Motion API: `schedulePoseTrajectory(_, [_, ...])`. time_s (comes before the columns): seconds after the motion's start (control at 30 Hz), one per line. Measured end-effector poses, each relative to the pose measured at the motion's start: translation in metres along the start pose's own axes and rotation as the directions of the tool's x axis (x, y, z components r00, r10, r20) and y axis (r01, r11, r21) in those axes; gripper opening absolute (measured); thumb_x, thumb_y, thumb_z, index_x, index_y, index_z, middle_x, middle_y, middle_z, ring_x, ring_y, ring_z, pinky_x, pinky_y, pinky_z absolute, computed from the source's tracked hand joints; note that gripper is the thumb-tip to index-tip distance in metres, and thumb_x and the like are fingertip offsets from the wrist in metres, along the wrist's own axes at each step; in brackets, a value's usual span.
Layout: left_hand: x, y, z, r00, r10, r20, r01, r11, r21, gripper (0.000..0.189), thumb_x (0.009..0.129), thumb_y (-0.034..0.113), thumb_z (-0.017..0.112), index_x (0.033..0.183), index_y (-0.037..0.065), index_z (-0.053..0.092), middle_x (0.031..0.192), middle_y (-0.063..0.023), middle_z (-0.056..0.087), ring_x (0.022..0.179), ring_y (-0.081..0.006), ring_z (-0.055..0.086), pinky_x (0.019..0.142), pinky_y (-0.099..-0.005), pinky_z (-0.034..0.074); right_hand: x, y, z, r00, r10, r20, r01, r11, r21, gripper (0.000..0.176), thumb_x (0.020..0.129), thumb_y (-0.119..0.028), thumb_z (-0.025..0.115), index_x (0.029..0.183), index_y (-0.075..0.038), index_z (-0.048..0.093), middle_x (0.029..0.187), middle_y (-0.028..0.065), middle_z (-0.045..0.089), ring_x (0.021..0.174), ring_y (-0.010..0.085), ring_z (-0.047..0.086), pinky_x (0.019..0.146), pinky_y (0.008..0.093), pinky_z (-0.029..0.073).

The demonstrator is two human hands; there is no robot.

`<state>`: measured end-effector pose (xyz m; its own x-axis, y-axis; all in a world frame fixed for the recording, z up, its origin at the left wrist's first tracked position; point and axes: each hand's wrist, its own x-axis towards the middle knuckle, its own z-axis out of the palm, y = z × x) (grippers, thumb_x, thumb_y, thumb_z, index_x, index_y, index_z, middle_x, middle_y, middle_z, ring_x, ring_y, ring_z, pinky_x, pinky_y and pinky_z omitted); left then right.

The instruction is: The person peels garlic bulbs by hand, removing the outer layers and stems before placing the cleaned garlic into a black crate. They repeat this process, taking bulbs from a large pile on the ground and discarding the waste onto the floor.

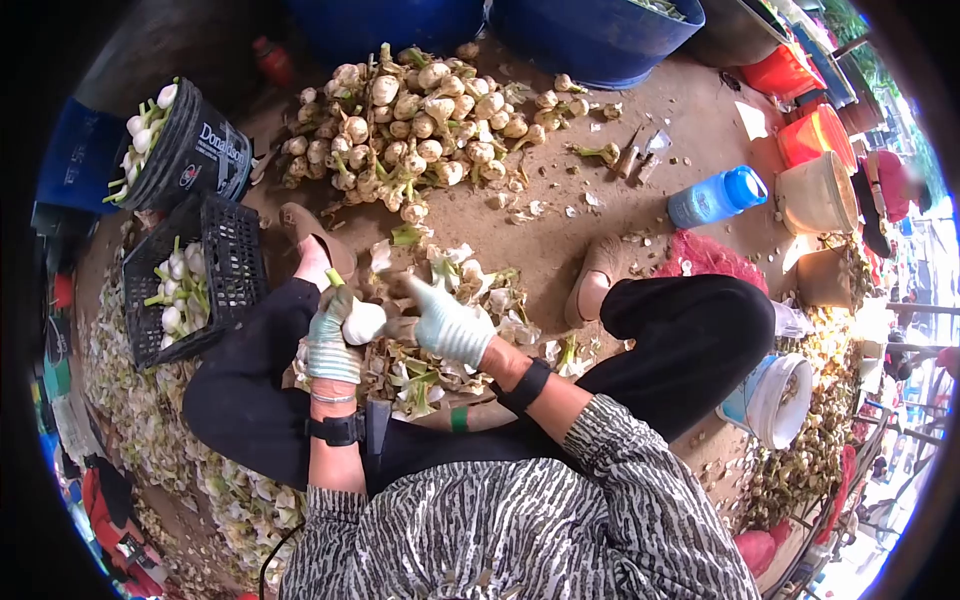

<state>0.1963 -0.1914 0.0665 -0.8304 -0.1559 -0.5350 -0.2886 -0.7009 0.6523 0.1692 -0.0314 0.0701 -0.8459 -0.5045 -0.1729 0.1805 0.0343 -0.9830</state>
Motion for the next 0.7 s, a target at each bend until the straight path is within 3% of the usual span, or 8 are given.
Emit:
schedulePoseTrajectory(0.07, [-0.001, 0.0, 0.008, 0.988, 0.065, -0.143, -0.049, 0.992, 0.113, 0.025, 0.077, 0.024, 0.068, 0.08, 0.002, 0.056, 0.068, -0.0063, 0.057, 0.056, -0.0166, 0.056, 0.052, -0.028, 0.047, 0.0, -0.024, 0.003, 0.993, 0.113, 0.042, -0.096, 0.952, -0.289, 0.035, 0.074, -0.015, 0.066, 0.104, -0.002, 0.053, 0.079, 0.0097, 0.059, 0.077, 0.0132, 0.055, 0.071, 0.0283, 0.045])
schedulePoseTrajectory(0.2, [0.009, -0.006, -0.015, 0.986, 0.023, -0.164, -0.021, 1.0, 0.013, 0.022, 0.077, 0.021, 0.068, 0.083, 0.003, 0.056, 0.071, -0.0047, 0.055, 0.057, -0.0155, 0.053, 0.049, -0.0273, 0.044, -0.011, -0.001, 0.013, 0.989, 0.148, 0.004, -0.136, 0.917, -0.374, 0.024, 0.071, -0.015, 0.063, 0.091, -0.003, 0.058, 0.075, 0.0159, 0.059, 0.071, 0.0247, 0.059, 0.066, 0.0337, 0.046])
schedulePoseTrajectory(0.27, [0.009, -0.003, -0.015, 0.983, -0.184, 0.018, 0.174, 0.887, -0.427, 0.025, 0.077, 0.026, 0.066, 0.086, 0.004, 0.057, 0.075, -0.0058, 0.056, 0.064, -0.0175, 0.054, 0.053, -0.0299, 0.045, -0.018, 0.016, 0.015, 0.984, 0.165, 0.063, -0.126, 0.905, -0.407, 0.021, 0.071, -0.013, 0.06, 0.089, -0.002, 0.059, 0.08, 0.0184, 0.061, 0.074, 0.0309, 0.061, 0.067, 0.0366, 0.047])
schedulePoseTrajectory(0.4, [0.02, 0.014, -0.019, 0.962, -0.267, 0.054, 0.241, 0.74, -0.628, 0.028, 0.075, 0.028, 0.067, 0.09, 0.007, 0.058, 0.081, -0.0072, 0.059, 0.074, -0.0224, 0.057, 0.065, -0.0357, 0.05, -0.021, 0.058, 0.011, 0.904, 0.294, 0.311, 0.022, 0.693, -0.721, 0.02, 0.069, -0.014, 0.056, 0.086, -0.005, 0.06, 0.081, 0.0176, 0.061, 0.078, 0.0316, 0.061, 0.067, 0.0404, 0.048])
schedulePoseTrajectory(0.43, [0.02, 0.023, -0.024, 0.969, -0.243, -0.052, 0.186, 0.847, -0.498, 0.031, 0.072, 0.029, 0.068, 0.091, 0.008, 0.058, 0.083, -0.0077, 0.061, 0.078, -0.0239, 0.059, 0.07, -0.0399, 0.051, -0.019, 0.064, 0.005, 0.89, 0.349, 0.295, 0.014, 0.624, -0.781, 0.022, 0.069, -0.014, 0.057, 0.09, -0.007, 0.06, 0.085, 0.0173, 0.06, 0.082, 0.0331, 0.059, 0.07, 0.0409, 0.047])
schedulePoseTrajectory(0.53, [0.022, 0.06, -0.026, 0.971, -0.229, 0.065, 0.221, 0.765, -0.605, 0.03, 0.072, 0.024, 0.067, 0.09, 0.002, 0.057, 0.084, -0.0116, 0.061, 0.078, -0.0262, 0.059, 0.073, -0.0408, 0.05, -0.007, 0.077, -0.012, 0.894, 0.425, 0.141, -0.055, 0.417, -0.907, 0.03, 0.068, -0.015, 0.058, 0.097, -0.01, 0.06, 0.097, 0.0177, 0.057, 0.09, 0.0341, 0.057, 0.076, 0.0407, 0.047])
schedulePoseTrajectory(0.63, [0.032, 0.104, -0.038, 0.993, -0.102, -0.067, 0.023, 0.7, -0.714, 0.028, 0.073, 0.013, 0.063, 0.092, -0.004, 0.052, 0.083, -0.0156, 0.058, 0.079, -0.0278, 0.057, 0.074, -0.0417, 0.05, 0.009, 0.093, -0.026, 0.925, 0.376, -0.054, -0.241, 0.472, -0.848, 0.03, 0.068, -0.012, 0.055, 0.096, -0.004, 0.059, 0.091, 0.0202, 0.059, 0.086, 0.036, 0.058, 0.075, 0.0414, 0.047])
schedulePoseTrajectory(0.7, [0.038, 0.14, -0.052, 0.99, -0.009, -0.142, -0.071, 0.834, -0.547, 0.03, 0.072, 0.017, 0.063, 0.092, -0.003, 0.052, 0.083, -0.0154, 0.058, 0.08, -0.0282, 0.057, 0.076, -0.0444, 0.05, 0.014, 0.096, -0.034, 0.925, 0.368, -0.093, -0.274, 0.476, -0.836, 0.024, 0.073, -0.013, 0.051, 0.094, -0.005, 0.06, 0.093, 0.0214, 0.059, 0.084, 0.0353, 0.059, 0.073, 0.0408, 0.048])
